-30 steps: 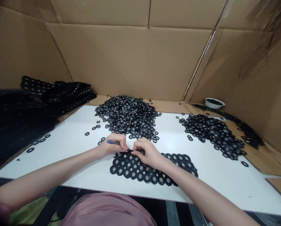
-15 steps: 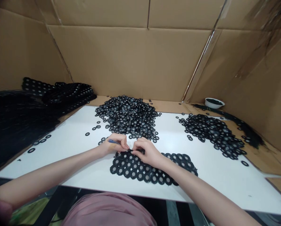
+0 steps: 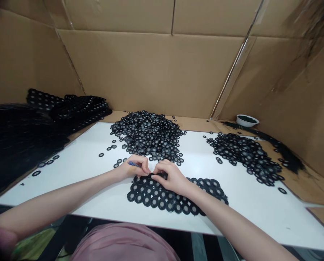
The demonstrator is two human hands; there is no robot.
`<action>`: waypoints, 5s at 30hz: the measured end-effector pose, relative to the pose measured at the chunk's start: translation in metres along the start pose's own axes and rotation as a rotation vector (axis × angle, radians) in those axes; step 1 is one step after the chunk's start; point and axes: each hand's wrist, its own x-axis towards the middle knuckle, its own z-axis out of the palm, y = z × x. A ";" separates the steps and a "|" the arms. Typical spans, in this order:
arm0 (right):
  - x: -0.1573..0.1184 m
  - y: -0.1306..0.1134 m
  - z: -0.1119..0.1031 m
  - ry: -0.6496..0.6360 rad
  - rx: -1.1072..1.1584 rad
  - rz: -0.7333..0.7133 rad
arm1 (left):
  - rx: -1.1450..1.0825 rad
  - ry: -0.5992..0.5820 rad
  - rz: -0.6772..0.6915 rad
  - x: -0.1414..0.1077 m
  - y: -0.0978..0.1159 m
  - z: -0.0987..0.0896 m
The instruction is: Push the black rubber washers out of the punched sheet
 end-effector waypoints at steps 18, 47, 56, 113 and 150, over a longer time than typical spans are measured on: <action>0.002 -0.004 -0.005 -0.101 0.028 0.022 | -0.242 0.140 -0.019 -0.003 0.012 0.003; -0.001 -0.002 -0.003 -0.130 -0.024 -0.014 | -0.139 0.046 0.019 -0.012 0.007 0.004; 0.000 -0.003 -0.004 -0.137 -0.029 -0.024 | -0.008 0.035 0.073 -0.014 0.011 0.007; 0.001 -0.005 -0.005 -0.179 0.055 -0.069 | -0.122 -0.109 -0.146 -0.004 0.009 0.006; -0.003 -0.003 -0.003 -0.098 0.144 0.145 | 0.124 0.061 0.204 -0.014 0.015 0.014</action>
